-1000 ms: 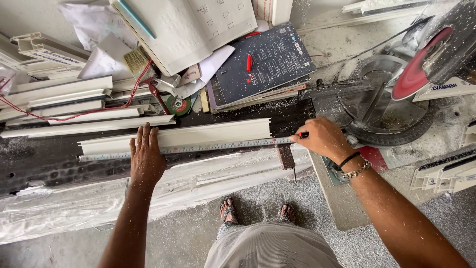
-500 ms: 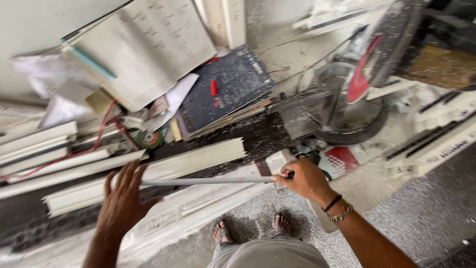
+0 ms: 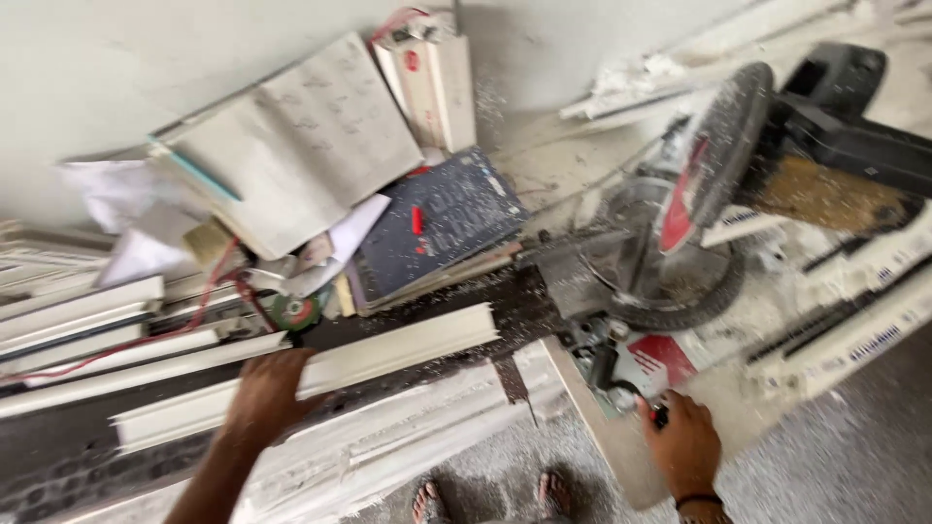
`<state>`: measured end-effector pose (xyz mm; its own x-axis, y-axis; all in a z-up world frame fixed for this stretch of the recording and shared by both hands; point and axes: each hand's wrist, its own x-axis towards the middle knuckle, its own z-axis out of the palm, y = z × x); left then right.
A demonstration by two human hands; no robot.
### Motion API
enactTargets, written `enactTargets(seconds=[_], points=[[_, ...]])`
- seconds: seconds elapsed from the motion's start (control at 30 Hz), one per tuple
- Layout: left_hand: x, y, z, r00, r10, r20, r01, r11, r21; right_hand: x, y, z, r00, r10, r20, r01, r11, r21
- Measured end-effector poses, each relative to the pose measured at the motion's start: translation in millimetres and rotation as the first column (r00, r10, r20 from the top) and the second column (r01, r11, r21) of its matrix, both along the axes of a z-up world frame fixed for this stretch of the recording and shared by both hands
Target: Measuring, marking, and cutting uPVC or metal profiles using a miter saw.
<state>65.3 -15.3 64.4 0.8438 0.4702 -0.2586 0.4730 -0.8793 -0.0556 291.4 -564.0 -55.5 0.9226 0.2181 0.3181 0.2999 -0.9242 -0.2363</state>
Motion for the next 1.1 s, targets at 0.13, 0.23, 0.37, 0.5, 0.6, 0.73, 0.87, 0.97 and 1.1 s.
enactTargets(seconds=[0.13, 0.23, 0.37, 0.5, 0.6, 0.73, 0.87, 0.97, 1.1], points=[[35, -38, 11, 0.998, -0.056, -0.015, 0.055, 0.996, -0.077, 1, -7, -15, 0.991, -0.129, 0.043, 0.125, 0.988, 0.094], [52, -56, -3, 0.992, -0.092, 0.084, 0.101, 0.988, -0.113, 18, -42, -66, 0.998, -0.059, 0.021, 0.051, 0.966, 0.255], [58, -80, -8, 0.973, -0.083, 0.215, 0.119, 0.98, -0.161, 53, -19, -98, 0.994, 0.103, -0.04, -0.075, 0.892, 0.446], [65, -89, 4, 0.94, -0.015, 0.34, 0.095, 0.971, -0.221, 58, 58, -90, 0.543, 0.614, -0.574, 0.062, 0.652, 0.756], [57, -97, 0, 0.915, 0.003, 0.403, 0.089, 0.974, -0.21, 3, 138, -12, 0.478, 0.695, -0.537, 0.183, 0.519, 0.835], [54, -92, 5, 0.886, 0.003, 0.463, 0.107, 0.972, -0.211, -35, 224, 94, 0.493, 0.834, -0.246, 0.044, 0.259, 0.965], [52, -91, 2, 0.87, 0.004, 0.493, 0.112, 0.972, -0.205, -38, 270, 106, 0.519, 0.826, -0.219, 0.042, 0.231, 0.972], [53, -91, -2, 0.872, -0.005, 0.489, 0.114, 0.975, -0.193, -40, 284, 92, 0.574, 0.803, -0.16, -0.102, 0.264, 0.959], [59, -81, 9, 0.888, -0.014, 0.459, 0.119, 0.972, -0.201, -44, 299, 105, 0.547, 0.823, -0.153, -0.242, 0.33, 0.913]])
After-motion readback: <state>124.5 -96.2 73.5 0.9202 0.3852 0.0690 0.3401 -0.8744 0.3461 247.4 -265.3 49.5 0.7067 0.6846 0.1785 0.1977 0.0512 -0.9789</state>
